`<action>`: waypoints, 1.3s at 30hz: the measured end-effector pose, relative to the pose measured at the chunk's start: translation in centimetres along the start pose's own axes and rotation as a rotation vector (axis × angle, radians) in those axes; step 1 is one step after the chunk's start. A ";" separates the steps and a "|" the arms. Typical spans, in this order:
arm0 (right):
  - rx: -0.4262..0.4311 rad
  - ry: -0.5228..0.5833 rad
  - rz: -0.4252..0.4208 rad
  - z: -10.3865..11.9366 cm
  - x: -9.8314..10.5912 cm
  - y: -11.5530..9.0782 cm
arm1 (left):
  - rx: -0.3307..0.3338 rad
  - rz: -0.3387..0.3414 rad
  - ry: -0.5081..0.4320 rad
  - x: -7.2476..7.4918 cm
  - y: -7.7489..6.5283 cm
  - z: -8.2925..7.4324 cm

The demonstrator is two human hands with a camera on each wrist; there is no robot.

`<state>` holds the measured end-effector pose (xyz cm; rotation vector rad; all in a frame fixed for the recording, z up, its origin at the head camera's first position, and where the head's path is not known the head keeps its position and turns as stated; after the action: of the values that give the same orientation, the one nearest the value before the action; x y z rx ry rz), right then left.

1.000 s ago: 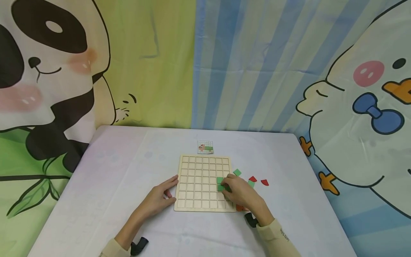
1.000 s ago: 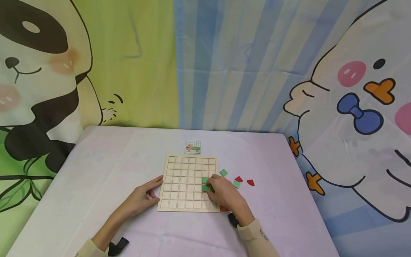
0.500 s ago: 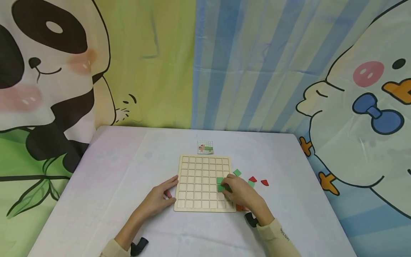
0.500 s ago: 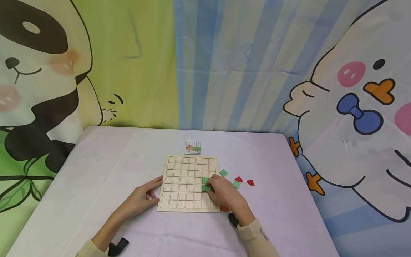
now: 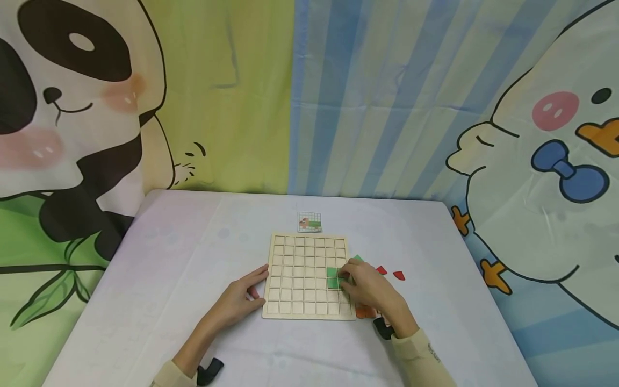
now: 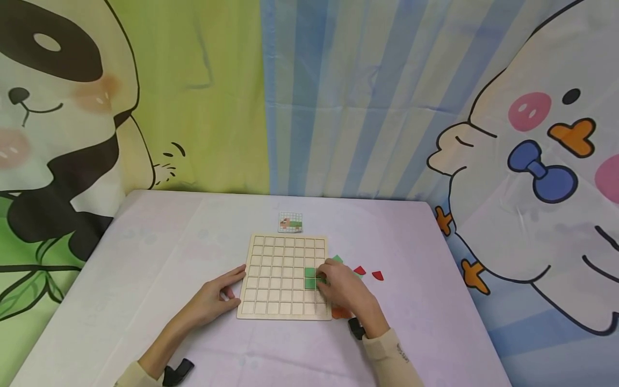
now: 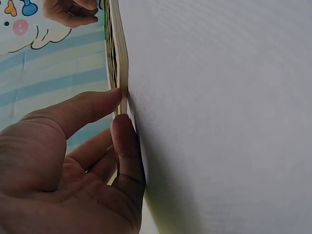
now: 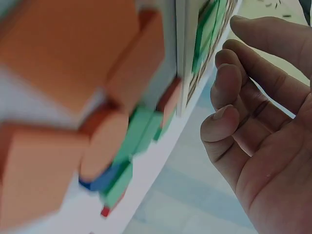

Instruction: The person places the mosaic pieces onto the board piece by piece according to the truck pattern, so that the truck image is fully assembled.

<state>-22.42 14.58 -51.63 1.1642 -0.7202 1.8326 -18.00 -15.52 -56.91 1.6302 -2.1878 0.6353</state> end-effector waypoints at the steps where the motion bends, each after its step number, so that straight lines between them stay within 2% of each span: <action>1: -0.003 0.006 -0.009 -0.3 0.3 -0.1 | 0.000 -0.001 0.000 0.0 0.0 0.0; 4: -0.028 0.029 -0.033 -1.3 1.0 -0.5 | 0.004 -0.001 0.001 0.0 0.0 0.1; 10: -0.153 0.063 -0.031 -4.1 1.7 -1.8 | 0.002 -0.003 -0.003 0.1 -0.1 0.0; 21: -0.269 0.026 -0.042 -8.0 2.5 -3.9 | 0.001 0.002 -0.001 0.1 -0.1 -0.1; 27: -0.318 0.022 -0.029 -9.3 2.4 -4.5 | 0.003 0.006 -0.004 0.1 -0.1 -0.2; 39: -0.337 0.052 -0.031 -9.9 2.6 -5.4 | 0.006 0.008 -0.011 -0.1 0.0 -0.1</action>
<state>-22.65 26.05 -53.13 0.8997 -0.9341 1.6318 -17.96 -15.41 -56.88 1.6323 -2.2035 0.6368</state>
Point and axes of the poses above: each hand's wrist, its own y-axis towards the middle knuckle, its own x-axis out of the back of the hand, z = x × y, the point moved 7 cm from there along y, towards the middle knuckle, and after that the axes turned 1 degree about z, right-handed, at the moved point
